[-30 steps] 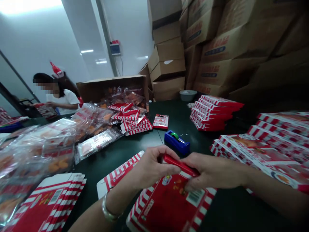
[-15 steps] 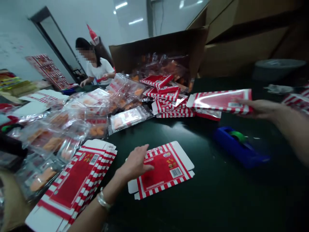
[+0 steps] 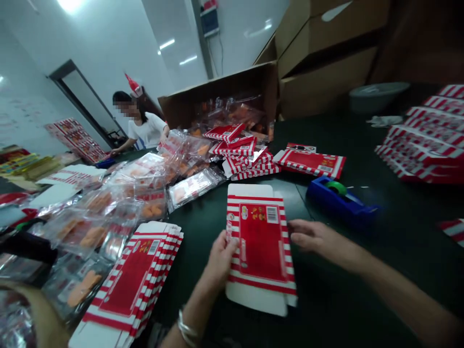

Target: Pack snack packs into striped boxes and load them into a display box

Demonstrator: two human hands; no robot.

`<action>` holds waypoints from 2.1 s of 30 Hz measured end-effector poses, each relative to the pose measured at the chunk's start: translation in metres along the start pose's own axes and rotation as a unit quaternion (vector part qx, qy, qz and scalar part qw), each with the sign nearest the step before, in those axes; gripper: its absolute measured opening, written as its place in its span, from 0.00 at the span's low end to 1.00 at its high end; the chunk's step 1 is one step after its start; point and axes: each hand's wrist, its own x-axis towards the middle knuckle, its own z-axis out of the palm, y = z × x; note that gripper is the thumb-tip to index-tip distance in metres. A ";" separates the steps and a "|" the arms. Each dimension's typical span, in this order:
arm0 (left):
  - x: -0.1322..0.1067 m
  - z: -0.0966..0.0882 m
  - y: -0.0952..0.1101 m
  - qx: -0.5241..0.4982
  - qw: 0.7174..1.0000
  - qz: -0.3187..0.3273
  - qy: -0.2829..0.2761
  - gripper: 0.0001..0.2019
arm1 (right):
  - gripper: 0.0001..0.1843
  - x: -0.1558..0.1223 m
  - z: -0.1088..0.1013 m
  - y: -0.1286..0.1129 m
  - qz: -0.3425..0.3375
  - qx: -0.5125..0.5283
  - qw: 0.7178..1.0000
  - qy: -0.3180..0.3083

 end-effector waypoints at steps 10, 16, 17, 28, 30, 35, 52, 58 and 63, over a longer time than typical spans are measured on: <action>-0.038 0.039 0.017 0.208 0.950 0.211 0.094 0.30 | 0.14 -0.045 0.001 -0.042 -0.006 -0.109 0.982 -0.154; -0.016 0.040 0.008 -0.038 0.995 0.044 -0.086 0.16 | 0.15 -0.031 0.009 -0.049 -0.040 -0.343 0.933 -0.100; -0.013 0.034 0.005 -0.055 0.991 0.024 -0.123 0.15 | 0.17 -0.029 0.009 -0.047 -0.028 -0.341 0.934 -0.105; 0.008 0.011 0.004 0.018 0.974 -0.037 -0.221 0.11 | 0.26 -0.023 0.003 -0.013 0.243 0.175 0.938 -0.176; 0.006 0.008 -0.001 0.039 0.997 0.019 -0.062 0.10 | 0.24 -0.028 -0.002 -0.007 0.261 0.194 0.936 -0.132; -0.028 0.035 -0.021 -0.177 0.980 -0.046 0.085 0.26 | 0.26 -0.048 -0.012 0.000 0.249 0.218 0.943 -0.007; -0.034 0.071 0.008 -0.126 0.982 -0.080 -0.113 0.28 | 0.26 -0.065 0.004 0.024 0.059 0.413 0.908 0.035; -0.035 0.068 -0.001 0.011 0.999 -0.006 -0.052 0.31 | 0.23 -0.068 0.020 0.028 0.067 0.420 0.899 0.108; -0.046 0.055 -0.007 -0.131 0.977 -0.101 -0.138 0.26 | 0.27 -0.083 0.026 0.040 0.103 0.437 0.886 0.117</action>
